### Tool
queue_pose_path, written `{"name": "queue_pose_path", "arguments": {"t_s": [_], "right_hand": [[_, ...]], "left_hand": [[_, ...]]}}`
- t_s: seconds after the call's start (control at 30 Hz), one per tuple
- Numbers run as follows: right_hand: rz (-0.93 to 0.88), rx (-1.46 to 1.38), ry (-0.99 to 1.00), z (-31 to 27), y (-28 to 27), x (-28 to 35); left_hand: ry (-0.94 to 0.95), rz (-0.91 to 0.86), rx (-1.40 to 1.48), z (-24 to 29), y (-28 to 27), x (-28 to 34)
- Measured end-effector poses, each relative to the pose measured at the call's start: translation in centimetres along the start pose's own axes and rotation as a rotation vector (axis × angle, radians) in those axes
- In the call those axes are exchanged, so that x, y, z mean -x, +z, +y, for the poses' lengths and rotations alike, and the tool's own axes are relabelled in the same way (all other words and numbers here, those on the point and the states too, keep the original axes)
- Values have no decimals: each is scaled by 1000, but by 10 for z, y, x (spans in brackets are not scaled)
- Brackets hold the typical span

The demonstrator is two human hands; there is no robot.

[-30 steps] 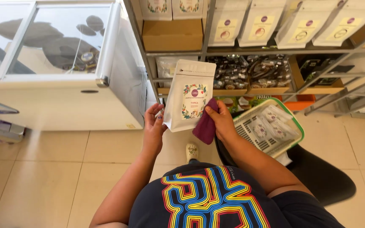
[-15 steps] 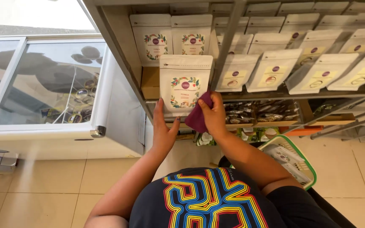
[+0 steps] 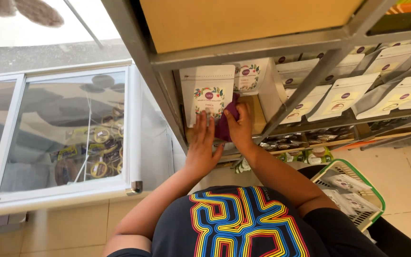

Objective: Cleaning product bags with a cloth and stocking them neatly on a grocery store shelf.

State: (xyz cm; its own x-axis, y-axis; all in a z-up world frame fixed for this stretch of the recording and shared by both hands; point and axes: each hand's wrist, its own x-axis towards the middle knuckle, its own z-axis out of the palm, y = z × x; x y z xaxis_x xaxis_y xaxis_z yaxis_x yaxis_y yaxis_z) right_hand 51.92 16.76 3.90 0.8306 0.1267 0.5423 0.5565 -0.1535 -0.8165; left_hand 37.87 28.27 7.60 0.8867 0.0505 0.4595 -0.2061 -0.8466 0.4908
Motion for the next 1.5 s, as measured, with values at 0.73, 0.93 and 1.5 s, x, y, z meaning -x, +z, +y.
{"name": "queue_pose_path", "arguments": {"t_s": [0.73,0.93,1.5], "right_hand": [[-207,49,92,6,0,-3],[-225,21,89,5,-1,-6],[-14,-112,132,41,-8,9]], "left_hand": [[62,-169,-151,-27,29,15],[24,-175,-189,-29,33,15],[10,-196,-249,-32,43,18]]}}
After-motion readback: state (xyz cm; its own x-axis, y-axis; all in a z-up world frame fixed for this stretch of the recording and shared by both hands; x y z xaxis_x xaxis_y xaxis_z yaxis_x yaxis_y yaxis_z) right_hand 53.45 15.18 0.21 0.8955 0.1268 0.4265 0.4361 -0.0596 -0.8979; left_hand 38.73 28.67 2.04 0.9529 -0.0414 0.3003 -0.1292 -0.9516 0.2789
